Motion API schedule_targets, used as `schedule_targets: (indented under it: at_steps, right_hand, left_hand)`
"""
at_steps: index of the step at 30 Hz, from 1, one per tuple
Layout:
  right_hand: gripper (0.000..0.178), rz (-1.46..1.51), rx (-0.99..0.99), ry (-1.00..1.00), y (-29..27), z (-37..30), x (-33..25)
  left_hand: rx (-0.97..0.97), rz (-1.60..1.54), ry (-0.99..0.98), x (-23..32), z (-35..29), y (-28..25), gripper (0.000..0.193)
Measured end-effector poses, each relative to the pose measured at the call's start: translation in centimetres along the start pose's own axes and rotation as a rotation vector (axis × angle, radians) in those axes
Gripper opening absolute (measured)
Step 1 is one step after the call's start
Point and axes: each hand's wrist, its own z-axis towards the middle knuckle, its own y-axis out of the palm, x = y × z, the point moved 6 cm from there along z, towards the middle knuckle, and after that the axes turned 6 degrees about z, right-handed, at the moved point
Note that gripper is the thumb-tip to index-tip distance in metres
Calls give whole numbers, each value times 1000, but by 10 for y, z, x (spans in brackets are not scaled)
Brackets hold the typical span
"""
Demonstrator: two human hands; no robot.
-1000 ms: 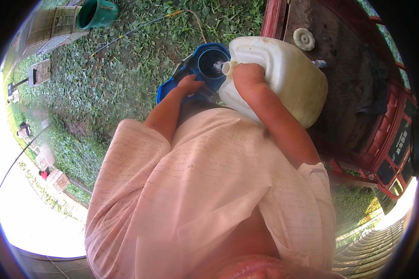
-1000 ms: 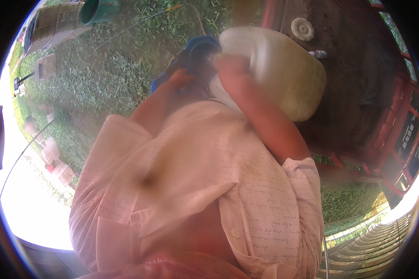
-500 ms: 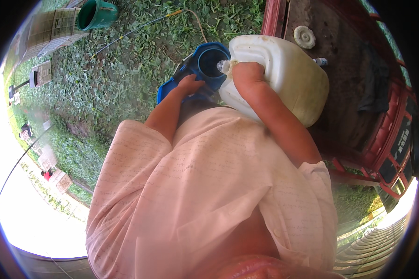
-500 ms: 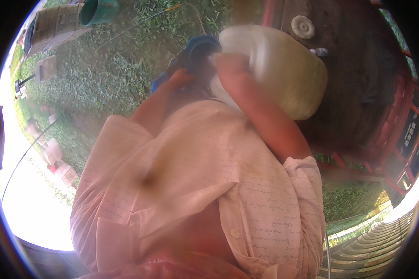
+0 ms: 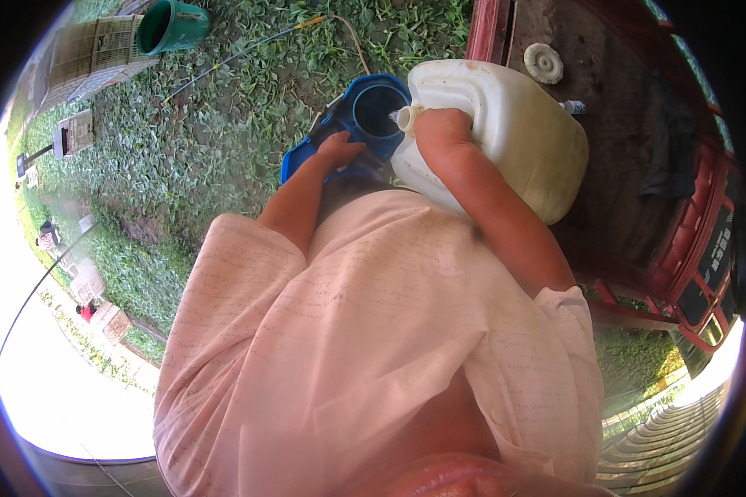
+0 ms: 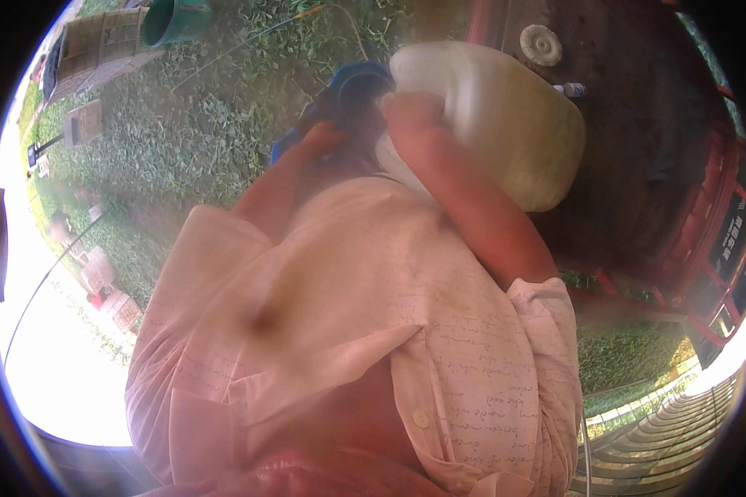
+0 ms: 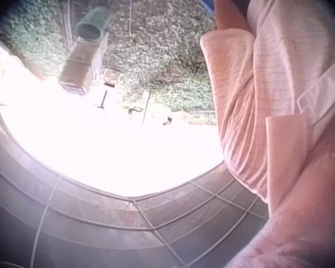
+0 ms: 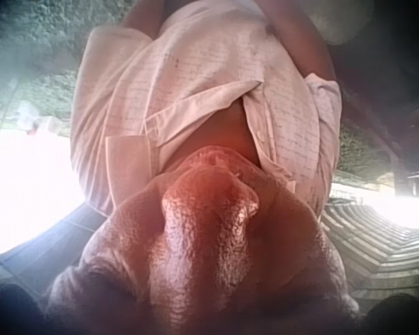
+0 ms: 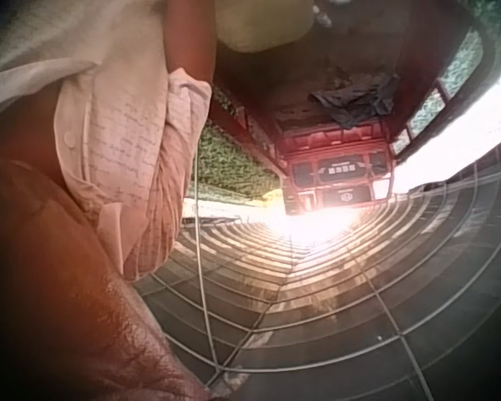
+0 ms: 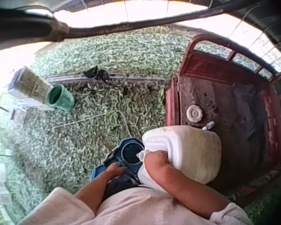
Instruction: The person prepares a sprayer by pouring liquid from a large white jug into a blue tank, then closing both containers.
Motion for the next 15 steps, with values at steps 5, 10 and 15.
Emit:
schedule_targets:
  at_steps: [5,10,15]
  right_hand:
    - [13,-6,13,-2,2,-1,0]
    - [13,1,12,-9,0,-3,-2]
    - [13,-6,-5,2,-1,-4,-3]
  left_hand:
    - [-2,12,-10,-3,2,3,69]
    - [-18,-2,-18,-4,2,4,67]
    - [-36,1,-29,-3,0,3,66]
